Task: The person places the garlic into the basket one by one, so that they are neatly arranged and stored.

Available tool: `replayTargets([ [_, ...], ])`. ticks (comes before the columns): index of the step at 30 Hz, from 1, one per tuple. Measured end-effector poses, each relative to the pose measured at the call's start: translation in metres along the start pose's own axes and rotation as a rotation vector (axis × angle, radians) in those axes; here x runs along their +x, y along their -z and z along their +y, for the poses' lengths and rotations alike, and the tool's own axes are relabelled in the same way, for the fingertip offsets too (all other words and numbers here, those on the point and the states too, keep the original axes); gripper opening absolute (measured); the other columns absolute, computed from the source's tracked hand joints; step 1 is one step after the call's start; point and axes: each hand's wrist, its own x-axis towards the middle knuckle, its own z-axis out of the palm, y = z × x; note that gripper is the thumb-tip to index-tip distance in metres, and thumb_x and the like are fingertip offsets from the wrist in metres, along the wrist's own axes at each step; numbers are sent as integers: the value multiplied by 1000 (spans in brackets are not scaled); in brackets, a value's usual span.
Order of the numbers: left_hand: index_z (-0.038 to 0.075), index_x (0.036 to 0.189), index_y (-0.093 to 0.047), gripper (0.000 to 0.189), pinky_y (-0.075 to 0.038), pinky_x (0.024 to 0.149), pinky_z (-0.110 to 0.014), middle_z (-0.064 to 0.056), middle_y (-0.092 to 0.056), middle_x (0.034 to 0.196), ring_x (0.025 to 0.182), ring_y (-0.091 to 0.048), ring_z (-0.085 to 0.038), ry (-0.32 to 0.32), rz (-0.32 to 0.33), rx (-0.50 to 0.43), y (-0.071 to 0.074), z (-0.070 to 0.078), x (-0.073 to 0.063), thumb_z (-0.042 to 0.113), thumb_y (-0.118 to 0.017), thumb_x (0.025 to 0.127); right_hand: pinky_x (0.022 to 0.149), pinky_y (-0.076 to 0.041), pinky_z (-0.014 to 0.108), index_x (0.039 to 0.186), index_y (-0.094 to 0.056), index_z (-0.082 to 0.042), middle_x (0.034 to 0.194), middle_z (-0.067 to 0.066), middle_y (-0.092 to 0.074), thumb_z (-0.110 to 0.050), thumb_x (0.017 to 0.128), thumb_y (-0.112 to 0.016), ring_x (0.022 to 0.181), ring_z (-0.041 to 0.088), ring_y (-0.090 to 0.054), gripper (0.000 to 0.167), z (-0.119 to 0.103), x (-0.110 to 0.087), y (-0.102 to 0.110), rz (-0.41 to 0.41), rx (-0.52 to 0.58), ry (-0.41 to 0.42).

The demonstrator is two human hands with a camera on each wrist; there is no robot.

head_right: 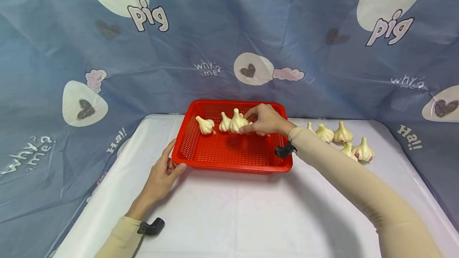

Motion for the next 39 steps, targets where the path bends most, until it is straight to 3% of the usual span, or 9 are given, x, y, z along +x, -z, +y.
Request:
replayTargets([
  [10,26,168,-31,89,-40,67,-31,6,-54,71,72,-49,-13,-15,5,4,-1,-2,1,34,-80,94,81,-54,31,117,-79,-10,91,5,-79,-38,80,-93,70,13,-66,49,1,9,-8,-23,71,-11],
  [15,26,168,-31,89,-40,68,-30,5,-53,71,72,-49,-13,-18,8,5,-1,-3,1,34,-79,95,77,-56,30,117,-80,-9,107,5,-80,-35,79,-94,79,16,-72,49,0,15,-16,-26,93,-7],
  [19,25,169,-30,89,-40,67,-30,6,-54,70,72,-50,-14,-16,6,1,-2,-3,0,35,-79,95,75,-56,30,119,-81,-11,110,4,-81,-39,78,-95,87,18,-74,51,-1,19,-23,-38,76,4],
  [25,26,169,-30,89,-40,67,-30,6,-54,71,72,-51,-14,-14,6,-2,-2,-2,0,35,-79,95,86,-58,36,114,-82,-11,108,3,-81,-36,77,-95,102,21,-75,47,-9,26,-31,-43,76,59],
  [39,25,168,-31,89,-40,67,-30,4,-54,72,72,-50,-13,-3,8,-4,-2,-3,-1,33,-79,94,79,-56,32,116,-81,-9,104,4,-81,-32,78,-95,96,25,-75,46,-17,43,-51,-75,66,104],
])
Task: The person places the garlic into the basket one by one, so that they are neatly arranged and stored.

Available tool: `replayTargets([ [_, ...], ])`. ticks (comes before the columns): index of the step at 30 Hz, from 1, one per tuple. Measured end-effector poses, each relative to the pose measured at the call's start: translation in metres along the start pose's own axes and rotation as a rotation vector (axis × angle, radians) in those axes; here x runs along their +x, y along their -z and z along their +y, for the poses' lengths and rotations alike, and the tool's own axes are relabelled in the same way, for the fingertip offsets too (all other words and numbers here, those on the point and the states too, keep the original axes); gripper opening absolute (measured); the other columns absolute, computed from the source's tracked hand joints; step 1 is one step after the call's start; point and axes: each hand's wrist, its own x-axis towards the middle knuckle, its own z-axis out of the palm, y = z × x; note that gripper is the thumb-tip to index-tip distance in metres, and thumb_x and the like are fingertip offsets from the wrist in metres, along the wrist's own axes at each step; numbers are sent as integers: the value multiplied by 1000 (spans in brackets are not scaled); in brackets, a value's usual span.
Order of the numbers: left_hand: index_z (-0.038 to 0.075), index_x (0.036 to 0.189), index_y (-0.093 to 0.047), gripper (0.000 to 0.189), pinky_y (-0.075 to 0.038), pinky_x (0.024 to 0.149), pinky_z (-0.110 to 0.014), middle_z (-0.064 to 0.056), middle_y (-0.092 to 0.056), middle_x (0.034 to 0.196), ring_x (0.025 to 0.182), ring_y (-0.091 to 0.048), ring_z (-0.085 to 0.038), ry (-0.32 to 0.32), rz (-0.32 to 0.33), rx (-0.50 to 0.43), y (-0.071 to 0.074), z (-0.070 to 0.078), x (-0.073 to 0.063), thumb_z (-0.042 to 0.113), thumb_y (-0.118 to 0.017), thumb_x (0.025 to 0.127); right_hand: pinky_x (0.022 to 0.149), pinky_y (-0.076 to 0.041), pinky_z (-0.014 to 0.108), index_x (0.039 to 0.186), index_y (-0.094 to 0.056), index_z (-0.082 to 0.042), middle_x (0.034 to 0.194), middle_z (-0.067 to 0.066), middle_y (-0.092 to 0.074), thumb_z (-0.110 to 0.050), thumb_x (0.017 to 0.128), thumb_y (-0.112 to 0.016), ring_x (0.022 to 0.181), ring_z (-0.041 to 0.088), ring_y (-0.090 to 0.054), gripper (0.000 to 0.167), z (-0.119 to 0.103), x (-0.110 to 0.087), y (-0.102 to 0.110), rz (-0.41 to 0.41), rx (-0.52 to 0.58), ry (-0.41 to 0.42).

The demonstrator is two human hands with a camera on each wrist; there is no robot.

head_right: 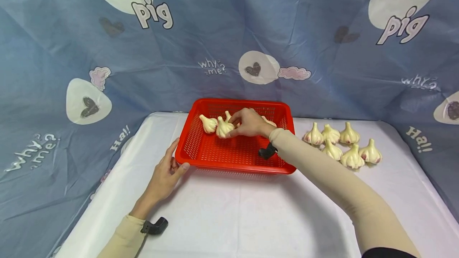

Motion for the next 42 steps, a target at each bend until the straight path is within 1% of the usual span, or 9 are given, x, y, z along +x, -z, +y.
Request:
replayTargets([
  [6,26,168,-30,89,-41,67,-30,5,-54,71,72,-51,-14,0,-3,-4,0,1,0,34,-79,95,90,-57,38,116,-81,-11,107,2,-82,-31,79,-95,104,27,-77,44,-5,6,-10,-38,-29,27],
  [12,25,169,-30,89,-41,67,-29,5,-55,71,72,-52,-15,-5,-2,-3,0,0,0,33,-79,95,94,-58,40,116,-81,-10,109,2,-82,-30,80,-95,105,24,-78,44,-11,9,-20,-87,-46,61],
  [17,26,169,-29,90,-41,68,-29,5,-55,71,72,-52,-15,0,-2,-5,0,1,-1,33,-79,95,99,-56,42,115,-81,-12,110,3,-82,-32,79,-96,108,23,-77,44,-15,13,-27,-99,-83,70],
  [20,26,169,-29,90,-42,69,-30,5,-55,71,73,-53,-17,0,-5,-12,0,2,-1,33,-79,95,107,-50,49,117,-82,-15,111,1,-82,-34,78,-96,107,22,-77,46,-16,15,-29,-96,-97,50],
  [24,24,169,-29,90,-41,69,-30,5,-55,72,74,-52,-17,-3,-6,-15,-1,2,-1,33,-79,95,116,-37,62,117,-82,-19,109,-2,-82,-37,76,-97,106,19,-77,47,-15,20,-33,-85,-121,40],
  [27,24,169,-28,90,-41,69,-30,5,-54,71,74,-51,-15,1,-7,-16,-1,1,-1,33,-79,95,114,-42,57,116,-82,-18,107,-2,-82,-36,76,-97,105,17,-77,47,-14,23,-35,-80,-121,35],
  [30,25,170,-27,90,-40,69,-30,6,-54,71,73,-50,-13,7,-9,-18,-1,1,0,33,-78,95,101,-54,44,114,-81,-16,106,-1,-82,-33,75,-98,103,17,-77,46,-12,27,-38,-79,-112,36],
  [32,25,170,-27,90,-40,69,-30,6,-54,71,73,-50,-12,9,-12,-19,-1,1,0,33,-78,96,96,-55,40,112,-81,-15,104,-1,-83,-32,75,-98,101,16,-77,44,-11,28,-40,-77,-118,42],
  [42,28,170,-25,91,-41,67,-30,6,-53,72,73,-50,-13,24,-17,-18,-2,1,-2,35,-78,96,94,-55,40,107,-80,-17,102,-3,-83,-37,73,-99,100,14,-77,44,-7,33,-48,-69,-130,12],
])
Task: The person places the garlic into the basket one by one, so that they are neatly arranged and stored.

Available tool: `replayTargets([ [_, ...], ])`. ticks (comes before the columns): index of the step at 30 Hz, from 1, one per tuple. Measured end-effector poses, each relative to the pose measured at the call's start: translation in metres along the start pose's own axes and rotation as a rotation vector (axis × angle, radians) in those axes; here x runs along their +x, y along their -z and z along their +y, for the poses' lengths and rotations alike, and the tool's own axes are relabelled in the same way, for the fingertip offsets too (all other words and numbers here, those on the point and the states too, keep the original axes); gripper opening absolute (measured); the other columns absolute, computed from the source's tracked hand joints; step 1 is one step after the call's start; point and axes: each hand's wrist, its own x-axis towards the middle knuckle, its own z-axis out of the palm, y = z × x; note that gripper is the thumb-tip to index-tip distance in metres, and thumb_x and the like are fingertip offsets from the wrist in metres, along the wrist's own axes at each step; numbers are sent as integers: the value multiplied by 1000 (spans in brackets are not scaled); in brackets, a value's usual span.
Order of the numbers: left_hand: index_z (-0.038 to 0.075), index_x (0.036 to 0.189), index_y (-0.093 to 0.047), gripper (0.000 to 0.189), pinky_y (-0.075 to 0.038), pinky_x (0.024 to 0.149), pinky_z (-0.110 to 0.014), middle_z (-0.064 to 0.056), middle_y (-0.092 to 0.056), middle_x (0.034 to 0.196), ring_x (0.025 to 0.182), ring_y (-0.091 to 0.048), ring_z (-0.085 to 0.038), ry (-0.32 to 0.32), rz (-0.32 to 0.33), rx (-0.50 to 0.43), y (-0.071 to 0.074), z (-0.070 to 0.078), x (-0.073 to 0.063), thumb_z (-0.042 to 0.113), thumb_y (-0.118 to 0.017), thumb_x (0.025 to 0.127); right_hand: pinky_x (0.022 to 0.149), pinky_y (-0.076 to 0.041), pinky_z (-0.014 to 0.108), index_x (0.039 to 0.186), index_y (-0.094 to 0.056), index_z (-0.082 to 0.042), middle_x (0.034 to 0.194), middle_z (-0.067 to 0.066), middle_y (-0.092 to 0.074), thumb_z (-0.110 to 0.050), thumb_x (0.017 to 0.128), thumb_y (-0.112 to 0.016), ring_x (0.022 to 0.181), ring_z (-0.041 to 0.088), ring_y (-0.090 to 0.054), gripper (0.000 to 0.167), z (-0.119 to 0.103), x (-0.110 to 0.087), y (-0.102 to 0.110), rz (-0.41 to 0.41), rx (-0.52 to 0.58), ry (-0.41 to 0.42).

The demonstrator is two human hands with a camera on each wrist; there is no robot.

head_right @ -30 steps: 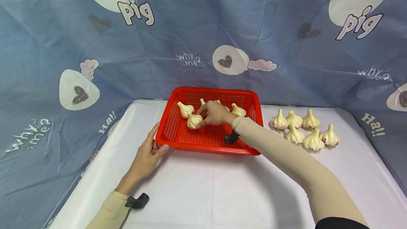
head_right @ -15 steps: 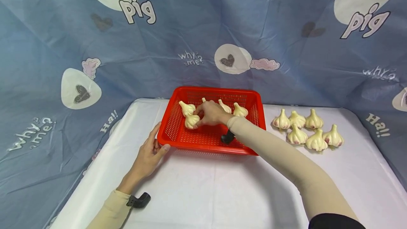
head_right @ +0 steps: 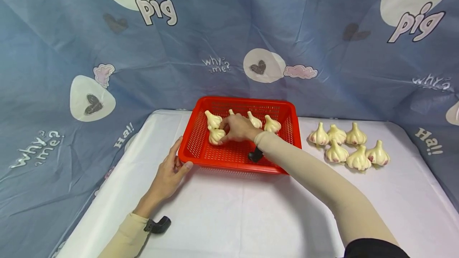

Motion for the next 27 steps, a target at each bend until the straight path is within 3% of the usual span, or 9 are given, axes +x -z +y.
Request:
replayTargets([
  [27,28,170,-25,90,-41,68,-29,5,-54,71,73,-51,-15,4,-2,2,-1,-2,0,36,-77,96,85,-58,36,100,-79,-20,94,-9,-82,-50,74,-95,90,8,-76,43,-2,4,-9,41,-49,16],
])
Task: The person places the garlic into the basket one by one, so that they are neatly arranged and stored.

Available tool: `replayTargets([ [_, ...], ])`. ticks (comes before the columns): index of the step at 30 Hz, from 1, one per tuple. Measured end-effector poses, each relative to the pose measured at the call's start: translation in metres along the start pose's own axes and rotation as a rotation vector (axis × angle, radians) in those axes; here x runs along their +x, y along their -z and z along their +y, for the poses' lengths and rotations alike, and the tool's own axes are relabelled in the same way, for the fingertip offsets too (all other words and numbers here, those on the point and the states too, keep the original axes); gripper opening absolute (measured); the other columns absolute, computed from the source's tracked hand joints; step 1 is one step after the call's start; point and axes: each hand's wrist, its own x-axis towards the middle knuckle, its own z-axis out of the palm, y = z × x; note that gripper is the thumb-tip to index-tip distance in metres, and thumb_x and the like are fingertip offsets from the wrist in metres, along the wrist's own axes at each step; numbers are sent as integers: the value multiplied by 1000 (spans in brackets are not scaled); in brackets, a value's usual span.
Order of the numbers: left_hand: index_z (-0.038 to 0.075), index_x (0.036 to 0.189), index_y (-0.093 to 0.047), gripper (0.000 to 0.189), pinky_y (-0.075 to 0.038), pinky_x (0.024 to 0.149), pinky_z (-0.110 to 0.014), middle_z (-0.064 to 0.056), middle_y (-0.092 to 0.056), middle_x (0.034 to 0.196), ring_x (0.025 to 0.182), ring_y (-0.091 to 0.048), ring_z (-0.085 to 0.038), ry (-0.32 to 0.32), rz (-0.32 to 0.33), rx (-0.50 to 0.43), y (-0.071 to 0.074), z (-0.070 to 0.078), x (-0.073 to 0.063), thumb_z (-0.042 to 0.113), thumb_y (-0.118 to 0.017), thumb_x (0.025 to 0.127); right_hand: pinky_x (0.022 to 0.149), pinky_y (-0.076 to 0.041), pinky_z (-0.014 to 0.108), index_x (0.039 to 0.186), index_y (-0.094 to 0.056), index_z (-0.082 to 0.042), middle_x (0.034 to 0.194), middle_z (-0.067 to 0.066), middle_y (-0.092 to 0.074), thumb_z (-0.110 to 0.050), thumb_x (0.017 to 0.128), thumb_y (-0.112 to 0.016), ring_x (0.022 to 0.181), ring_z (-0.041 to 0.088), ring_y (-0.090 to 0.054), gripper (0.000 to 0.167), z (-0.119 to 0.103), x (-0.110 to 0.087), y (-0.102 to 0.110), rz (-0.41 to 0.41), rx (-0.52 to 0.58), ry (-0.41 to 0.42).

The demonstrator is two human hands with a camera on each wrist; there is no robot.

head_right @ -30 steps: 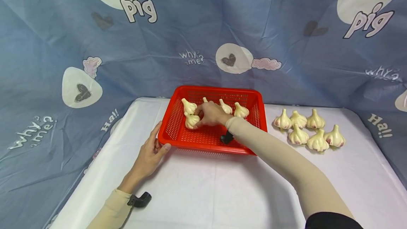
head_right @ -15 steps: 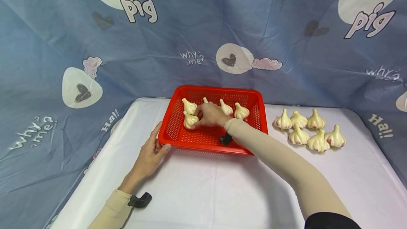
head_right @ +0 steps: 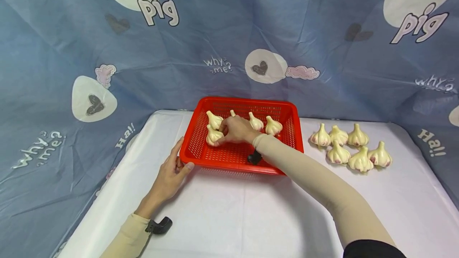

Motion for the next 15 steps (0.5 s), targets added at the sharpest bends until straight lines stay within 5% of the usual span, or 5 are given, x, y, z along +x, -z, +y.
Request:
replayTargets([
  [15,29,170,-25,91,-42,66,-29,3,-54,75,74,-50,-14,20,1,14,1,1,-1,38,-77,96,85,-58,39,106,-79,-20,93,-8,-81,-54,72,-95,91,13,-75,50,0,-2,-1,11,-36,-16],
])
